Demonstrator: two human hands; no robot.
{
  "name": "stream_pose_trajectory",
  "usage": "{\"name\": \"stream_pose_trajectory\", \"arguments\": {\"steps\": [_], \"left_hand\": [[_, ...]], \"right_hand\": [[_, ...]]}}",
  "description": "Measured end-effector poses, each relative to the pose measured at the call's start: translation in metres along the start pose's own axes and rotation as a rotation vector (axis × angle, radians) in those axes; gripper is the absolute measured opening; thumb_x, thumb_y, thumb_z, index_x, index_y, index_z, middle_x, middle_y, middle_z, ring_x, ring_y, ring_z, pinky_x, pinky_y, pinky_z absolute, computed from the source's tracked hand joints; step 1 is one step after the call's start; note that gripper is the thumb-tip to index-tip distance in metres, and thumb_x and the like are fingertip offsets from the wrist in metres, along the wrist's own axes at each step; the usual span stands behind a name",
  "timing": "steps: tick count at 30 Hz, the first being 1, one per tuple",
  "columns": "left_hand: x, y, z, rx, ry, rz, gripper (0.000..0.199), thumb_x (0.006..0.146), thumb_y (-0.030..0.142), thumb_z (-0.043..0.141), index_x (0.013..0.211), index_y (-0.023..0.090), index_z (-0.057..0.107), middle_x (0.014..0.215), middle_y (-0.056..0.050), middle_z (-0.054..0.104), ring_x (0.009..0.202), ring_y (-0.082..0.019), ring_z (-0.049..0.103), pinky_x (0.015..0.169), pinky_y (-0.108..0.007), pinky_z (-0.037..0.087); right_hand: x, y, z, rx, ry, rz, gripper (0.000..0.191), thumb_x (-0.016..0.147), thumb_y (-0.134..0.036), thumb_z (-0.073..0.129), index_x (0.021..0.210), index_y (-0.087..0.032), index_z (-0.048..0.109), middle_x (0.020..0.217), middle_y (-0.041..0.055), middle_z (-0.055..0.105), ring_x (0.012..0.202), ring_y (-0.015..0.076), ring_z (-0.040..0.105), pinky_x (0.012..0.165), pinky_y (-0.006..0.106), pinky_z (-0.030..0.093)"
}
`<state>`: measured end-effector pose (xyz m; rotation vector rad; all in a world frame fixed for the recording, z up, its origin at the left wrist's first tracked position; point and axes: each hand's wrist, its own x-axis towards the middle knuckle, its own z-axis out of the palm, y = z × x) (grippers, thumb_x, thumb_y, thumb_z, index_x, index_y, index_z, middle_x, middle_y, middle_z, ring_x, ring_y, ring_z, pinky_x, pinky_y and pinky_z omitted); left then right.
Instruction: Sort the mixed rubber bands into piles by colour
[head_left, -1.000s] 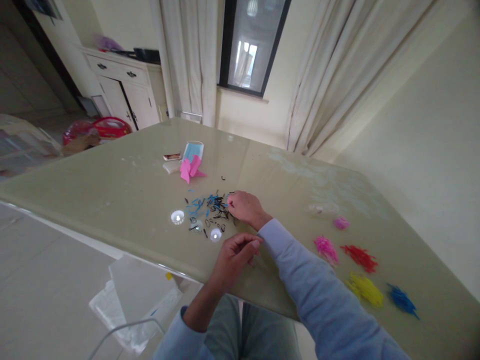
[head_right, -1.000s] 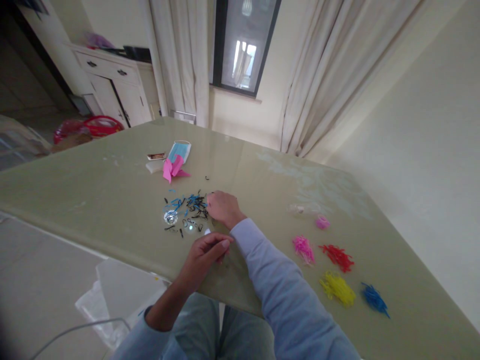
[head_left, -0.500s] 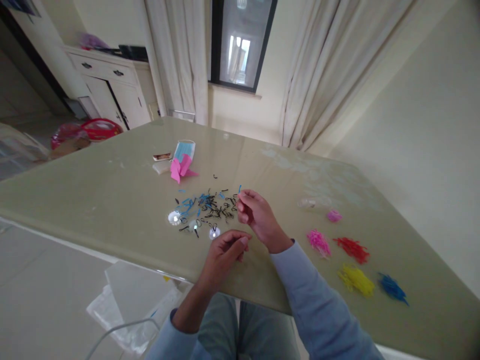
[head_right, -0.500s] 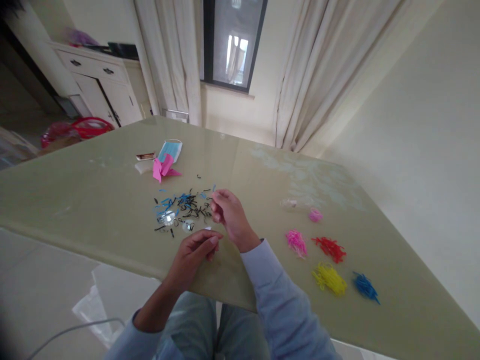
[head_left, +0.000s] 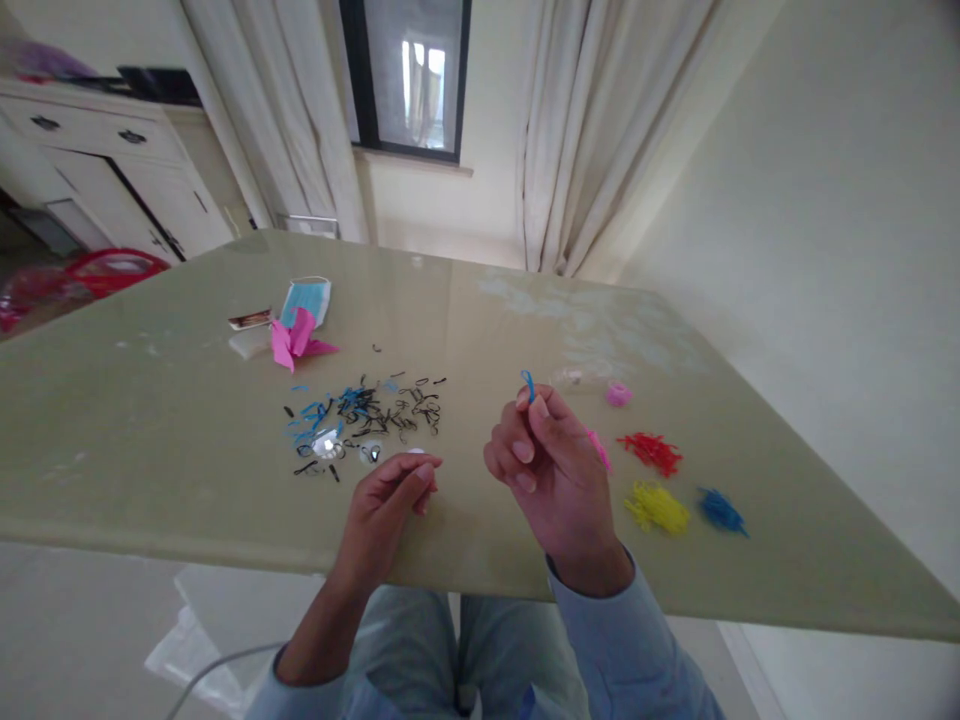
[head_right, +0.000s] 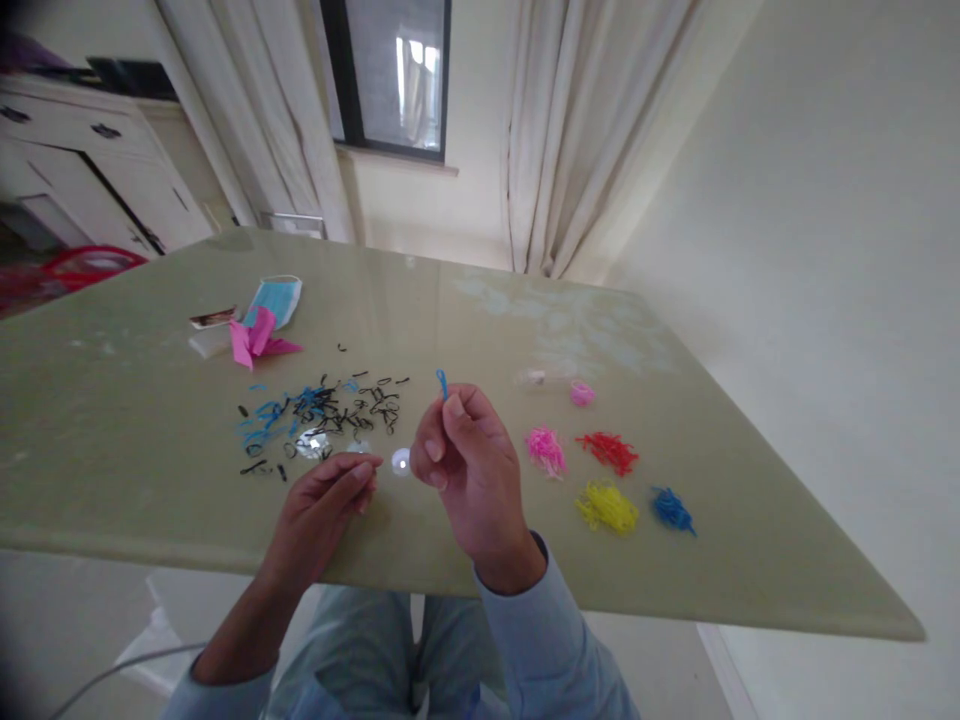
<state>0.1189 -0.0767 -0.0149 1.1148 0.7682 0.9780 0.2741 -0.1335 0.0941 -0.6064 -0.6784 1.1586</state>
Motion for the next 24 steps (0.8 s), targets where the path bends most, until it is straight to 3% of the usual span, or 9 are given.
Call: {"name": "stream_pose_trajectory", "arguments": {"steps": [7,12,15,20,22,24], "left_hand": [[-0.003,0.005,0.0,0.053,0.074,-0.022,0.026,0.078,0.038,0.074,0.091,0.015,0.074,0.067,-0.001,0.061,0.059,-0.009,0.051,0.055,-0.02,0.041],[-0.01,0.003,-0.005,0.169,0.115,-0.015,0.03,0.072,0.042,0.077,0.089,0.017,0.075,0.07,-0.001,0.065,0.061,-0.011,0.055,0.057,-0.021,0.045],[-0.016,0.002,-0.005,0.322,0.147,-0.013,0.034,0.07,0.047,0.077,0.089,0.018,0.076,0.069,-0.001,0.066,0.064,-0.013,0.058,0.06,-0.022,0.048],[-0.023,0.007,0.001,0.555,0.175,0.0,0.039,0.073,0.057,0.07,0.092,0.023,0.076,0.067,0.001,0.066,0.071,-0.017,0.062,0.068,-0.024,0.05],[-0.023,0.009,0.002,0.615,0.18,-0.016,0.04,0.072,0.06,0.069,0.092,0.026,0.076,0.07,0.001,0.069,0.073,-0.02,0.063,0.07,-0.028,0.051],[-0.021,0.011,0.001,0.668,0.178,-0.02,0.039,0.071,0.063,0.069,0.091,0.03,0.076,0.073,0.003,0.071,0.074,-0.022,0.065,0.072,-0.032,0.052]], "right_hand": [[-0.023,-0.01,-0.015,-0.031,0.12,-0.047,0.02,0.093,-0.034,0.059,0.08,-0.022,0.048,0.057,-0.0091,0.041,0.042,0.0056,0.028,0.045,0.022,0.022],[-0.049,-0.031,-0.04,-0.161,0.306,-0.179,0.022,0.094,-0.037,0.056,0.078,-0.023,0.049,0.055,-0.0085,0.041,0.042,0.0067,0.028,0.045,0.023,0.026],[-0.07,-0.051,-0.074,-0.297,0.463,-0.295,0.022,0.091,-0.037,0.06,0.078,-0.022,0.052,0.055,-0.0078,0.042,0.044,0.0073,0.032,0.046,0.023,0.029],[-0.115,-0.082,-0.158,-0.735,0.871,-0.421,0.025,0.081,-0.042,0.071,0.08,-0.02,0.06,0.057,-0.0058,0.049,0.05,0.0091,0.04,0.047,0.022,0.03],[-0.133,-0.091,-0.188,-0.957,1.032,-0.391,0.03,0.079,-0.046,0.071,0.082,-0.018,0.063,0.057,-0.0051,0.05,0.051,0.0101,0.041,0.047,0.022,0.031],[-0.146,-0.098,-0.208,-1.185,1.11,-0.302,0.035,0.077,-0.051,0.069,0.082,-0.017,0.066,0.059,-0.0024,0.055,0.053,0.0126,0.046,0.05,0.025,0.035]]}}
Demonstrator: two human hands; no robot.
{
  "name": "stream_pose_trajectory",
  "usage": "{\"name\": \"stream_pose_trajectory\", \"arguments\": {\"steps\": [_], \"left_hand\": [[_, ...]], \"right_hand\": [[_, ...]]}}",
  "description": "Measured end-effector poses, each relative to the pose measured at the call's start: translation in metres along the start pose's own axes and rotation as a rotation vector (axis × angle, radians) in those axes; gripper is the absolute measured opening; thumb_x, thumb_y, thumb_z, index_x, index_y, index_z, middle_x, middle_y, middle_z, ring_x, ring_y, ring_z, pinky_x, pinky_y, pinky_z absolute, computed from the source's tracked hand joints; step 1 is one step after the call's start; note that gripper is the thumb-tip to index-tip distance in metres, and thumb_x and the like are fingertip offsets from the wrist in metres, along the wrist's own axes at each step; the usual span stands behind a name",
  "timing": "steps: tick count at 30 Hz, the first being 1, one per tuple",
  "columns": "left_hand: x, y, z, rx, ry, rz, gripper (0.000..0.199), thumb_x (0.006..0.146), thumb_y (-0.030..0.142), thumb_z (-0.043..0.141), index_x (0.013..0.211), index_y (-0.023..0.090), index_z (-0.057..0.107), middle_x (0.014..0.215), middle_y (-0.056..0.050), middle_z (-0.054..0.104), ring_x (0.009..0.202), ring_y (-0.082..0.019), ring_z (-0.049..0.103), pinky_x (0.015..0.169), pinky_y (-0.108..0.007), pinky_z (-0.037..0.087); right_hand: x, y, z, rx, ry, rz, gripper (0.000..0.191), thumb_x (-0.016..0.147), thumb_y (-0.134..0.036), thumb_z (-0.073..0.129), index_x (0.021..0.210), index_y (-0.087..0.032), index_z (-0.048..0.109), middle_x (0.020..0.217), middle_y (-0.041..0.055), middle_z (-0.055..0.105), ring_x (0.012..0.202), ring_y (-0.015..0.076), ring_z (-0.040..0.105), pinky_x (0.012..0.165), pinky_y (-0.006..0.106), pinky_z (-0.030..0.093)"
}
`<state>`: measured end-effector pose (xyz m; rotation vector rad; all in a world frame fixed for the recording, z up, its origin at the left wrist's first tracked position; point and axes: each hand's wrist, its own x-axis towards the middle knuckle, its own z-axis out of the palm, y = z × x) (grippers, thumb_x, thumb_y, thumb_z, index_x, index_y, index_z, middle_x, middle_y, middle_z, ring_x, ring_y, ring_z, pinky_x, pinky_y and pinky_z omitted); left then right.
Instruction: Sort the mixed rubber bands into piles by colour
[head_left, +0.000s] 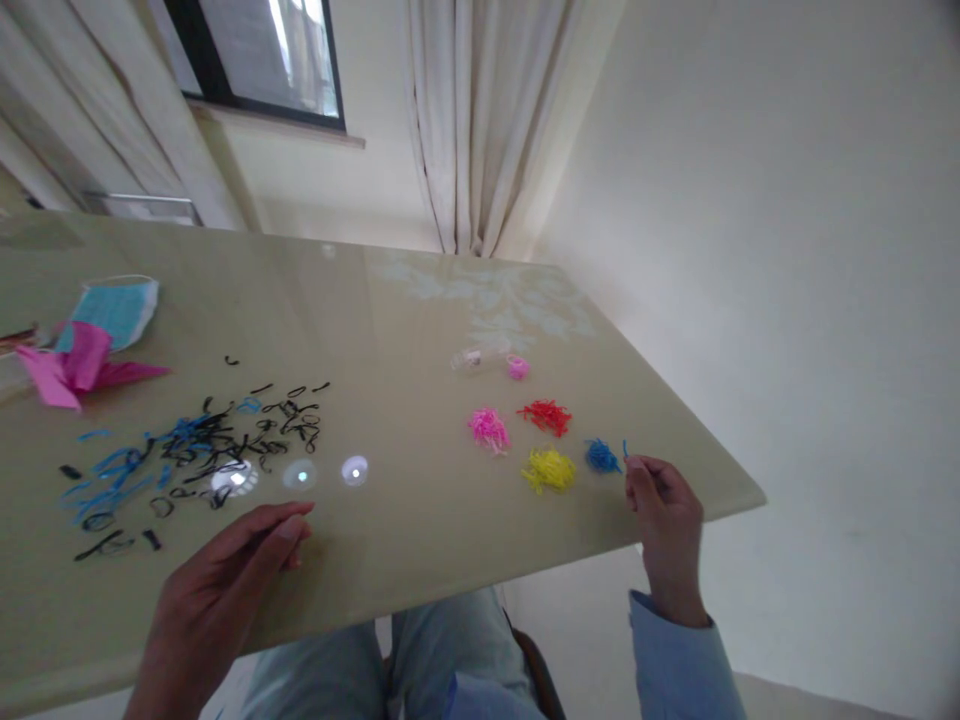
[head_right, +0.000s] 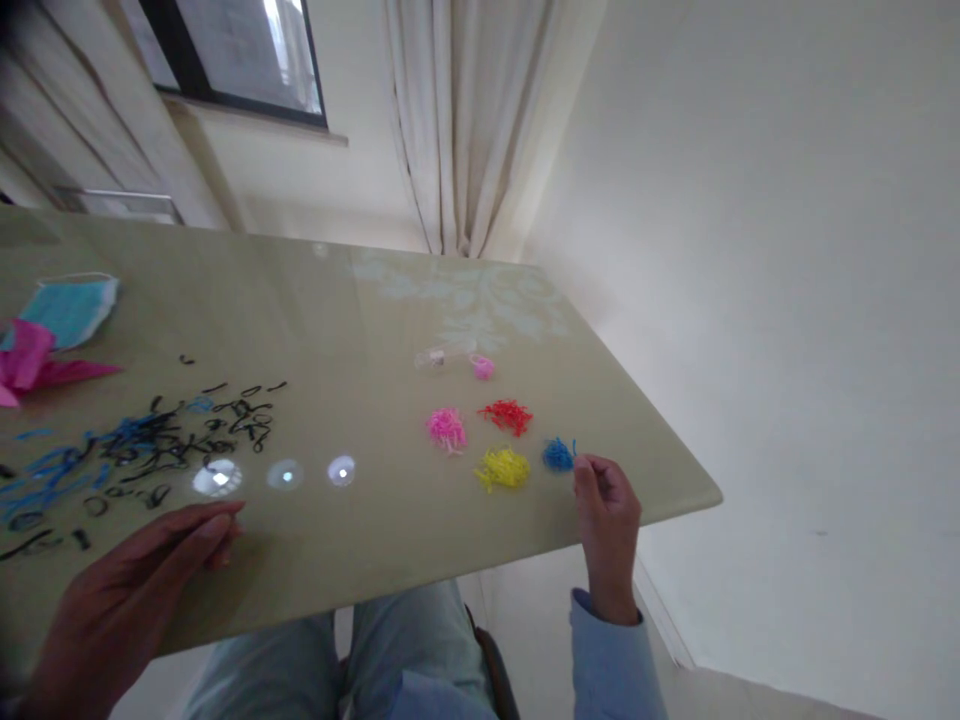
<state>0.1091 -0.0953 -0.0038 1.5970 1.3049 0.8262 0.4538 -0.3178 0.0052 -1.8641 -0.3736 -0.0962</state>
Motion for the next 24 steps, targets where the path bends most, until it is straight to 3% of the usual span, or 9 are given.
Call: {"name": "stream_pose_trajectory", "arguments": {"steps": [4,10,15,20,24], "left_hand": [[0.001,0.001,0.0,0.058,-0.015,0.018,0.037,0.067,0.068,0.069,0.088,0.037,0.076,0.08,0.006,0.074,0.072,-0.023,0.066,0.07,-0.034,0.052],[-0.004,0.004,0.004,0.104,-0.029,0.037,0.037,0.071,0.066,0.066,0.089,0.034,0.075,0.076,0.004,0.072,0.072,-0.022,0.066,0.07,-0.031,0.051],[-0.005,0.005,0.006,0.066,-0.018,0.126,0.037,0.075,0.06,0.065,0.089,0.028,0.076,0.071,0.0,0.069,0.072,-0.021,0.065,0.066,-0.026,0.051],[-0.006,0.007,0.008,0.02,-0.032,0.105,0.034,0.076,0.056,0.066,0.088,0.026,0.075,0.072,0.0,0.069,0.067,-0.018,0.064,0.064,-0.024,0.049],[-0.004,0.005,0.007,-0.027,-0.059,0.117,0.033,0.077,0.052,0.067,0.089,0.023,0.075,0.07,-0.001,0.069,0.065,-0.018,0.063,0.063,-0.024,0.05]], "right_hand": [[0.005,0.015,-0.008,-0.3,-0.007,-0.06,0.042,0.076,-0.057,0.064,0.082,-0.016,0.07,0.068,0.0061,0.067,0.061,0.0194,0.058,0.058,0.03,0.044],[0.008,0.02,-0.003,-0.425,0.018,-0.105,0.047,0.08,-0.059,0.058,0.087,-0.016,0.073,0.067,0.0075,0.069,0.059,0.0207,0.061,0.06,0.03,0.045],[0.008,0.018,-0.003,-0.415,0.03,-0.101,0.046,0.079,-0.058,0.06,0.09,-0.015,0.073,0.065,0.0061,0.067,0.057,0.0196,0.058,0.056,0.029,0.043],[-0.015,0.003,0.004,-0.262,0.01,-0.068,0.044,0.081,-0.056,0.062,0.093,-0.015,0.071,0.063,0.0029,0.062,0.056,0.0172,0.055,0.052,0.027,0.042],[-0.041,-0.02,0.016,-0.094,-0.142,-0.135,0.036,0.087,-0.051,0.06,0.091,-0.017,0.071,0.059,-0.0008,0.056,0.052,0.014,0.05,0.049,0.025,0.04]]}}
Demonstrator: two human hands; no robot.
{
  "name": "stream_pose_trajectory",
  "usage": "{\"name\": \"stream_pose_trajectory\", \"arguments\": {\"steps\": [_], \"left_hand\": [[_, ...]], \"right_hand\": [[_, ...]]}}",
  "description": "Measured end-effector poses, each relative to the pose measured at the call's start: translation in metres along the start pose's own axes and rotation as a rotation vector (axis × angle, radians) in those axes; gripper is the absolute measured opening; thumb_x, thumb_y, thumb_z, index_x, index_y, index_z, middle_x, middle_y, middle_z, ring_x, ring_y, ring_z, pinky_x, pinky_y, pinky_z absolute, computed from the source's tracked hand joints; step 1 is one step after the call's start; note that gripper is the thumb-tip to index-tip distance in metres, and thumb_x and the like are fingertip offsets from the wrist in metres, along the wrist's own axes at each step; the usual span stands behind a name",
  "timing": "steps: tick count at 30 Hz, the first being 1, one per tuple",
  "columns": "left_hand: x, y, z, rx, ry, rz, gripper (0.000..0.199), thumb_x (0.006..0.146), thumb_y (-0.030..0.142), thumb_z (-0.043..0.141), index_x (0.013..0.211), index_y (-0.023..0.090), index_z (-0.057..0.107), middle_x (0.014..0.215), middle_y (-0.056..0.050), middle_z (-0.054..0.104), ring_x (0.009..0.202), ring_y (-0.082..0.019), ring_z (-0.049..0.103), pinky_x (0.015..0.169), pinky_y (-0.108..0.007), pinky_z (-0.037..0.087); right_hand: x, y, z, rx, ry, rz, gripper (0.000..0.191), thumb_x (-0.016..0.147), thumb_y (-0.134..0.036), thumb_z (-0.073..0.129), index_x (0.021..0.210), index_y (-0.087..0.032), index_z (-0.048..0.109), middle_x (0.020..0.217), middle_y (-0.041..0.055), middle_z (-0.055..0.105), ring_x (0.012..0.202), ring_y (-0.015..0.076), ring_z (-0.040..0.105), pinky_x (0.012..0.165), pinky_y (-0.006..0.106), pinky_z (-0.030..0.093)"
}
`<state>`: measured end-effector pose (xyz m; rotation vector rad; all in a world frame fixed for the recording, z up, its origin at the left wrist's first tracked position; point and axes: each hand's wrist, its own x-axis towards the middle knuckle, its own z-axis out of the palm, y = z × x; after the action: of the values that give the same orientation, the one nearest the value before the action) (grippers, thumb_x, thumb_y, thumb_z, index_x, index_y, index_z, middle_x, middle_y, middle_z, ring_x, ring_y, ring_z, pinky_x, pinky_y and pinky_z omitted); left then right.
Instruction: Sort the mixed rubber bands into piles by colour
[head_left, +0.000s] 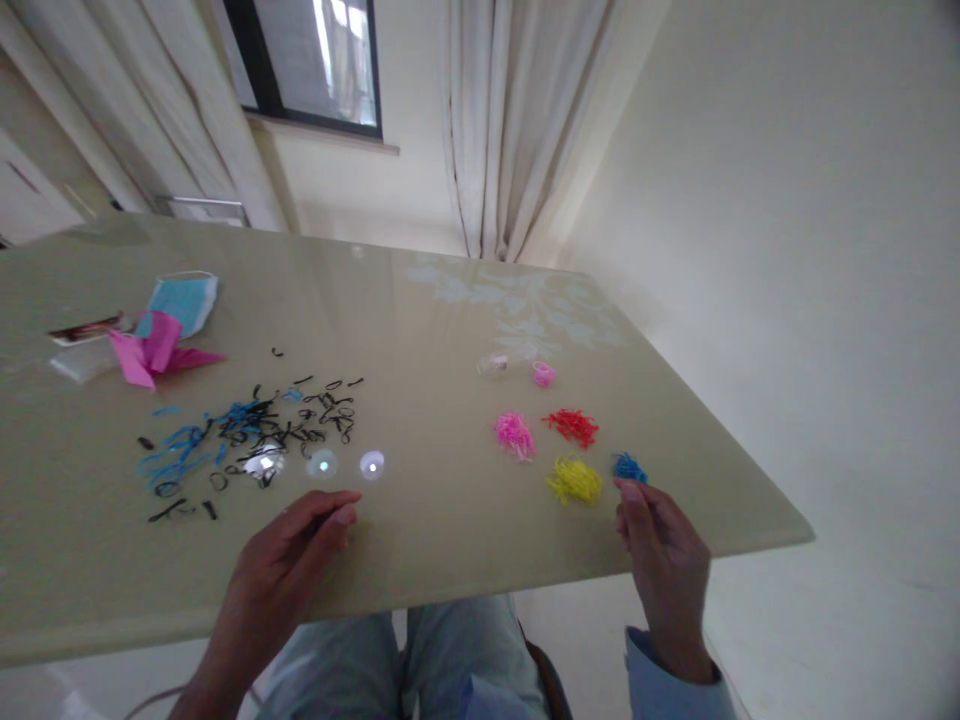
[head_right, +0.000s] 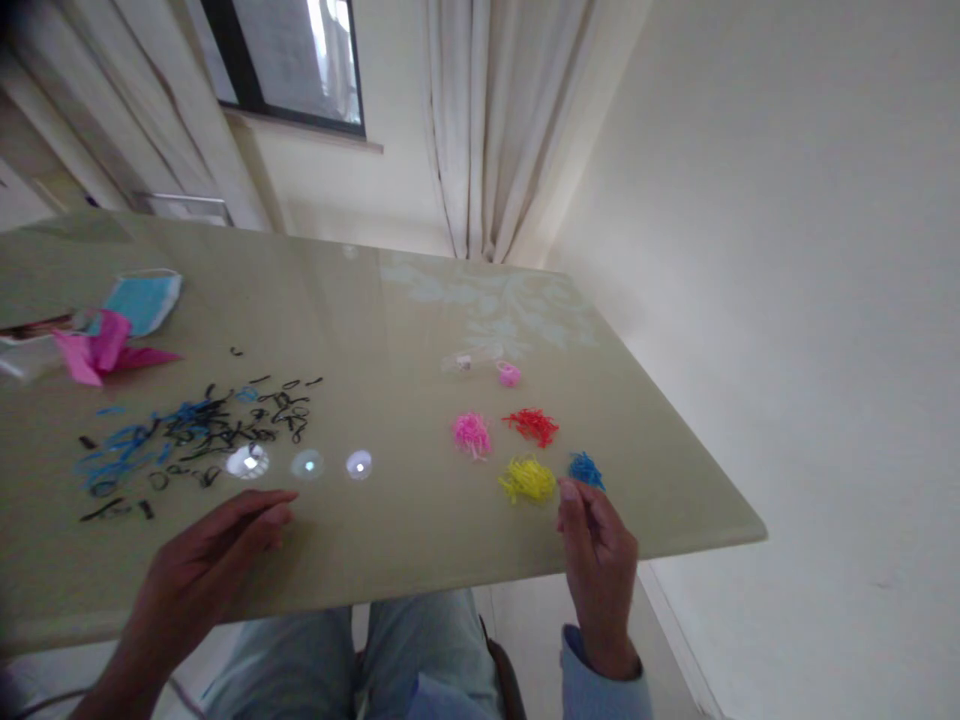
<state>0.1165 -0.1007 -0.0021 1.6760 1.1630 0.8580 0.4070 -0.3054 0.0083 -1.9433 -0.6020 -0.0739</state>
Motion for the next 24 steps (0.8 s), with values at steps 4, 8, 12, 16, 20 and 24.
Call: {"name": "stream_pose_trajectory", "arguments": {"steps": [4,8,12,16,20,24], "left_hand": [[0.005,-0.004,-0.002,-0.019,-0.079,0.06,0.03,0.079,0.048,0.066,0.088,0.021,0.075,0.067,-0.003,0.067,0.062,-0.017,0.061,0.06,-0.025,0.05],[0.01,-0.003,-0.005,-0.111,-0.1,0.037,0.027,0.08,0.043,0.066,0.089,0.019,0.075,0.065,-0.002,0.066,0.06,-0.015,0.061,0.058,-0.023,0.049],[0.018,0.0,-0.013,-0.263,-0.086,-0.016,0.029,0.079,0.043,0.068,0.089,0.017,0.075,0.065,-0.003,0.066,0.06,-0.014,0.06,0.059,-0.024,0.05],[0.033,-0.006,-0.031,-0.251,0.042,-0.021,0.03,0.078,0.044,0.068,0.09,0.017,0.074,0.072,-0.003,0.068,0.058,-0.013,0.056,0.057,-0.024,0.047],[0.064,-0.011,-0.052,0.06,0.13,0.053,0.034,0.08,0.045,0.064,0.097,0.017,0.073,0.076,-0.004,0.069,0.061,-0.016,0.059,0.058,-0.026,0.046],[0.11,-0.006,-0.067,0.579,0.154,0.275,0.034,0.084,0.032,0.053,0.103,0.015,0.075,0.098,-0.013,0.069,0.079,-0.023,0.064,0.08,-0.035,0.05]], "right_hand": [[-0.012,-0.028,0.018,0.149,-0.115,-0.113,0.033,0.094,-0.044,0.053,0.076,-0.02,0.066,0.056,-0.001,0.052,0.049,0.0133,0.046,0.047,0.025,0.037],[-0.016,-0.04,0.048,0.205,-0.406,-0.313,0.048,0.098,-0.041,0.043,0.055,-0.021,0.048,0.052,-0.001,0.046,0.048,0.013,0.044,0.048,0.026,0.034],[-0.018,-0.036,0.08,0.05,-0.667,-0.477,0.05,0.097,-0.04,0.047,0.052,-0.02,0.042,0.051,-0.0029,0.041,0.047,0.0115,0.042,0.049,0.025,0.03],[-0.019,-0.031,0.093,-0.074,-0.669,-0.535,0.048,0.096,-0.038,0.05,0.053,-0.02,0.038,0.053,-0.0037,0.039,0.049,0.0111,0.041,0.051,0.025,0.031],[-0.019,-0.029,0.09,-0.06,-0.666,-0.577,0.046,0.098,-0.035,0.047,0.055,-0.021,0.037,0.053,-0.0037,0.039,0.048,0.0115,0.044,0.05,0.024,0.033],[-0.018,-0.03,0.088,-0.044,-0.67,-0.6,0.045,0.098,-0.034,0.048,0.056,-0.021,0.037,0.054,-0.0038,0.039,0.048,0.0117,0.044,0.049,0.024,0.035]]}}
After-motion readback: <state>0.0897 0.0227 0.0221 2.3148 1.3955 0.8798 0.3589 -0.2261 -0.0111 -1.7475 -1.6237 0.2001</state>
